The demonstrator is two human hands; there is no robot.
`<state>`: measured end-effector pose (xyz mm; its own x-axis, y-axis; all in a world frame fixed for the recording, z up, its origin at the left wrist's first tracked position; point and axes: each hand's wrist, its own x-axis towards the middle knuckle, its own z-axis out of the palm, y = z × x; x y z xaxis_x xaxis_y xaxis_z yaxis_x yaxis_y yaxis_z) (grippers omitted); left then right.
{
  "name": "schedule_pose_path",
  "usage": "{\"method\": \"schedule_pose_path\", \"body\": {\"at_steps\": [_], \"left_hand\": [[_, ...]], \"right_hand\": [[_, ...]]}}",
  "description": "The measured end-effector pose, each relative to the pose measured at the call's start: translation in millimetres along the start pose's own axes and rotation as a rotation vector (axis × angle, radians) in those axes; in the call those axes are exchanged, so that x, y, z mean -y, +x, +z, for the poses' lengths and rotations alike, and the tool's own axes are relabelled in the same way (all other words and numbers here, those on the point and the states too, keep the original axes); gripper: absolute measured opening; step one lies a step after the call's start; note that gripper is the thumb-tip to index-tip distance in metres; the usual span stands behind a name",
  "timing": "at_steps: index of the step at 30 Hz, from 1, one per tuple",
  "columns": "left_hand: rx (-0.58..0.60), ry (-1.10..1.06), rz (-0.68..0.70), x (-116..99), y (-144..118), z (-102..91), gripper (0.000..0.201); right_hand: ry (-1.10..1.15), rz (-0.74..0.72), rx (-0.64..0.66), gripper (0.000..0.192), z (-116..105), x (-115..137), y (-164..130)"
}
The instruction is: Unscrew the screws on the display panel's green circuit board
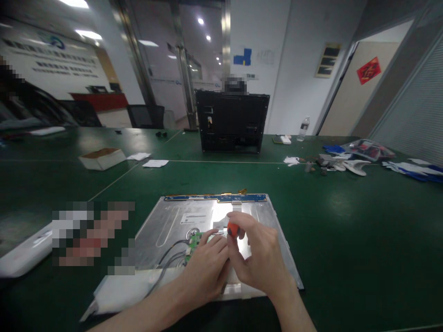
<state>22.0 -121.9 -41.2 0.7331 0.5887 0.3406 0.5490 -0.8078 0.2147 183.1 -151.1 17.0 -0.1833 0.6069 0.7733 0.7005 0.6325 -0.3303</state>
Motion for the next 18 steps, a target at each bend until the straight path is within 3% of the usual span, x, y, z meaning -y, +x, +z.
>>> {"method": "schedule_pose_path", "body": {"at_steps": [9, 18], "left_hand": [[0.012, -0.011, 0.0, 1.2, -0.1, 0.5, 0.027], [0.028, -0.008, 0.001, 0.4, 0.4, 0.3, 0.019]], "right_hand": [[0.028, 0.046, -0.012, 0.03, 3.2, -2.8, -2.0], [0.095, 0.05, 0.026, 0.04, 1.8, -2.5, -2.7]]}}
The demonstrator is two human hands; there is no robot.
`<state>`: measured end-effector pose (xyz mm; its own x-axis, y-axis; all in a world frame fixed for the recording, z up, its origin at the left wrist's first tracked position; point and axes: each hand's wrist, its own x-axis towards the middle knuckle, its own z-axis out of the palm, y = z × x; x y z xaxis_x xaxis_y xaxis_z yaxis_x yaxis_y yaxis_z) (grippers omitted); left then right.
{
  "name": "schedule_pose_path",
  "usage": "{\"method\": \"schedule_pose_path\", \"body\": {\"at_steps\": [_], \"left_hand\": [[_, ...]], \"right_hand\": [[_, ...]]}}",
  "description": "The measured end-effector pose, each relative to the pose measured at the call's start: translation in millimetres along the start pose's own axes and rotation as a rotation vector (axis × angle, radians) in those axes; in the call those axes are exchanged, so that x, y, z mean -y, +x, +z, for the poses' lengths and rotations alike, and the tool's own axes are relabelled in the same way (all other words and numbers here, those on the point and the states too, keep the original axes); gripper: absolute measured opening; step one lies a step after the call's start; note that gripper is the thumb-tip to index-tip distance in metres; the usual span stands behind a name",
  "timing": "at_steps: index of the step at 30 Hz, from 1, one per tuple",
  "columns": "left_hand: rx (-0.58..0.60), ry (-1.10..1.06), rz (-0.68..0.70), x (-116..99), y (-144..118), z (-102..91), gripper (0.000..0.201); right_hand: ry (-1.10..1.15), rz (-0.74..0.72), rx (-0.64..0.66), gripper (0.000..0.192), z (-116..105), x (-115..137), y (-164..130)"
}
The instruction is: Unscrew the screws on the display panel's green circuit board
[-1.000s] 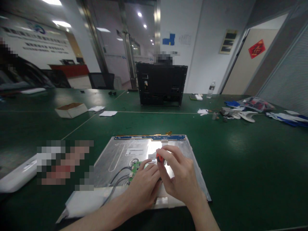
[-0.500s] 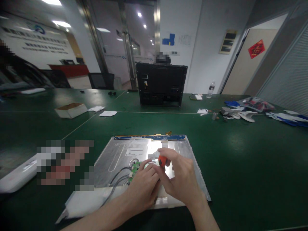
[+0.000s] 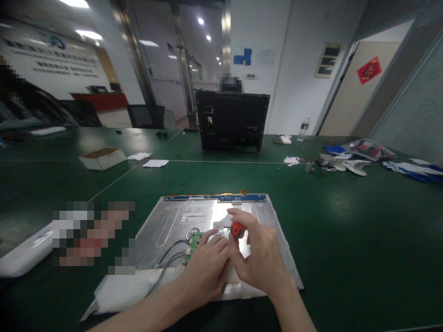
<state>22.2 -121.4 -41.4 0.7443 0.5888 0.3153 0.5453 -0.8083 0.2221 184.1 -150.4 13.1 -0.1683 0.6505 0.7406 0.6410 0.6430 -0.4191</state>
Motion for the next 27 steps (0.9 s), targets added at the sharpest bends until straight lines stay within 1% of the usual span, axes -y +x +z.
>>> {"method": "schedule_pose_path", "body": {"at_steps": [7, 14, 20, 23, 27], "left_hand": [[0.0, 0.014, -0.001, 0.5, -0.2, 0.1, 0.021], [-0.008, -0.016, -0.008, 1.5, -0.8, 0.9, 0.021], [-0.002, 0.002, 0.001, 1.5, -1.0, 1.8, 0.025], [-0.005, 0.005, 0.004, 1.5, -0.8, 1.8, 0.026], [-0.009, 0.004, 0.006, 1.6, -0.8, 1.1, 0.025]], "right_hand": [[-0.052, -0.055, -0.034, 0.029, -3.5, 2.9, 4.8], [-0.049, -0.06, 0.0, 0.033, -4.5, 3.3, 4.7], [-0.031, -0.006, -0.046, 0.028, -1.2, 0.4, 1.2], [-0.018, 0.015, -0.046, 0.03, -0.5, 1.8, 1.0], [-0.018, -0.004, -0.029, 0.034, -1.6, 3.8, 2.8]]}}
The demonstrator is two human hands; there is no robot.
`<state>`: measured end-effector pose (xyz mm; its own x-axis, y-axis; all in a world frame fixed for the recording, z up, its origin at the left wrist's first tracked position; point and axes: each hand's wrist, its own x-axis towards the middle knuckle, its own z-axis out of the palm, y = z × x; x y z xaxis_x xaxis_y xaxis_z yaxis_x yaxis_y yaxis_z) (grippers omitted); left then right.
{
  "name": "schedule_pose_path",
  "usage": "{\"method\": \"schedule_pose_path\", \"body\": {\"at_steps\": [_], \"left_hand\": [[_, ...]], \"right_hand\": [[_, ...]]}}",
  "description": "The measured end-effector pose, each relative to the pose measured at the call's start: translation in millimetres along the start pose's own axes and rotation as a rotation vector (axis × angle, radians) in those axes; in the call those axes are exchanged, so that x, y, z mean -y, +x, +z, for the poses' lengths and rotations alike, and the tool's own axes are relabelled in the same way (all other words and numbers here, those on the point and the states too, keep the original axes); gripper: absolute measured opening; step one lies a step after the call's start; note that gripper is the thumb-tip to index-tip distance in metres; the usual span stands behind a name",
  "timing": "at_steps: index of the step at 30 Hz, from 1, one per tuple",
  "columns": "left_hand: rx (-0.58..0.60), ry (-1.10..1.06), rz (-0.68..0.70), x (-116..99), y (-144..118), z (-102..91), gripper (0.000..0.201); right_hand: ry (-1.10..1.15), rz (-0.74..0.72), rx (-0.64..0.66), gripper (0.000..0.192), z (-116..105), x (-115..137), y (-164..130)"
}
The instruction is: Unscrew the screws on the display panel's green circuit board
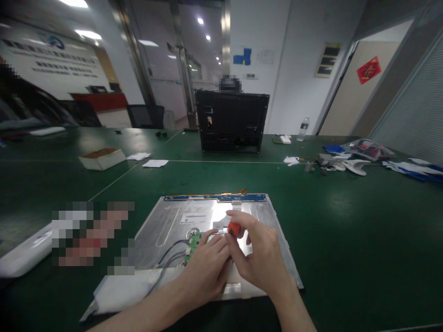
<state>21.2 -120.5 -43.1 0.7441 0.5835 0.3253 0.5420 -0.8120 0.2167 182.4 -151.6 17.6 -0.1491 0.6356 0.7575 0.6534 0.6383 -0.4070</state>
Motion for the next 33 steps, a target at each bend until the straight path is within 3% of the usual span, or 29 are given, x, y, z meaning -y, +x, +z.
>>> {"method": "schedule_pose_path", "body": {"at_steps": [13, 21, 33], "left_hand": [[-0.003, -0.026, -0.003, -0.1, -0.5, 0.4, 0.025], [-0.011, -0.065, -0.022, -1.4, 0.2, -0.6, 0.024], [0.0, -0.007, -0.003, -0.6, -0.4, -0.7, 0.023]], "right_hand": [[-0.014, -0.042, -0.005, 0.028, -0.6, -3.2, 0.6], [-0.024, -0.014, 0.009, 0.034, -1.4, 0.6, -1.3], [-0.032, -0.073, -0.027, 0.024, -0.8, -2.8, 1.9]]}}
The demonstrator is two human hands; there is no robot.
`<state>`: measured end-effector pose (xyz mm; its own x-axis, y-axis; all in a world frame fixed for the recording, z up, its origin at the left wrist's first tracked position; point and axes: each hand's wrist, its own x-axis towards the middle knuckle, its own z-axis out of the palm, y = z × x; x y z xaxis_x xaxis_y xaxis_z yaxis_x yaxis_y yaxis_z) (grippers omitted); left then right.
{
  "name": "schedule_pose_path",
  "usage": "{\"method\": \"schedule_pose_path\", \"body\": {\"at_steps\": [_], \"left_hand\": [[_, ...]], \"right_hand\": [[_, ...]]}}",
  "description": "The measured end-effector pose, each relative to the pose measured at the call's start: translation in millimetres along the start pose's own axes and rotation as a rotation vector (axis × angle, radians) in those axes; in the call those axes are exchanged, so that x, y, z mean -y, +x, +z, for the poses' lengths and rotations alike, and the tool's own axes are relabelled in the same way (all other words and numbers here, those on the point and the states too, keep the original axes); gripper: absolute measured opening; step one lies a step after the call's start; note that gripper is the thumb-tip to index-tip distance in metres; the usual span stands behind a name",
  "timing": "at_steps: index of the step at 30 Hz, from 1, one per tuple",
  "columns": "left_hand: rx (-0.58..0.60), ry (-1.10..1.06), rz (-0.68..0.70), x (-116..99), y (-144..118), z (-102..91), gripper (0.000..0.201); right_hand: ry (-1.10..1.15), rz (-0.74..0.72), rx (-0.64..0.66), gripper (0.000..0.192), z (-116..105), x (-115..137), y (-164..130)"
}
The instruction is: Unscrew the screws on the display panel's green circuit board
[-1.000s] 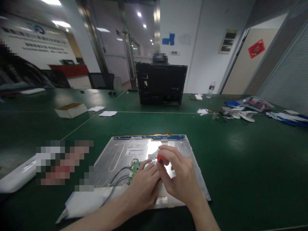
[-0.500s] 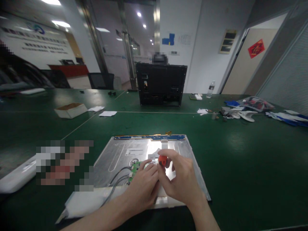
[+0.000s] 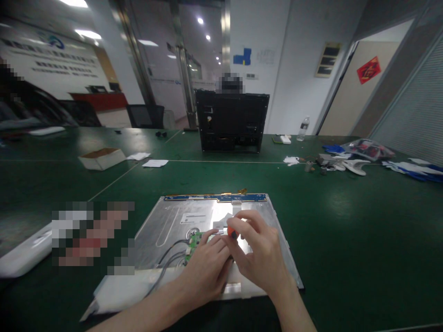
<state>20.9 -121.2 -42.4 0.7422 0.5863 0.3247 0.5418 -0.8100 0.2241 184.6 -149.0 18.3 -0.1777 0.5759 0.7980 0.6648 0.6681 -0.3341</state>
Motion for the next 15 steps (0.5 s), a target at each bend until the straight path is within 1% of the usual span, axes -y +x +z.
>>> {"method": "schedule_pose_path", "body": {"at_steps": [7, 10, 15], "left_hand": [[0.011, 0.015, 0.003, 0.2, -0.2, -0.2, 0.024], [-0.002, 0.017, 0.003, 0.3, -0.4, 0.8, 0.021], [-0.017, 0.017, 0.006, 0.1, 0.0, 1.6, 0.023]], "right_hand": [[0.004, -0.012, 0.039, 0.028, -1.0, 0.2, 0.3], [0.021, -0.004, 0.016, 0.026, 0.1, 0.0, -0.9], [0.007, 0.057, -0.012, 0.031, 2.0, 1.6, -3.6]]}}
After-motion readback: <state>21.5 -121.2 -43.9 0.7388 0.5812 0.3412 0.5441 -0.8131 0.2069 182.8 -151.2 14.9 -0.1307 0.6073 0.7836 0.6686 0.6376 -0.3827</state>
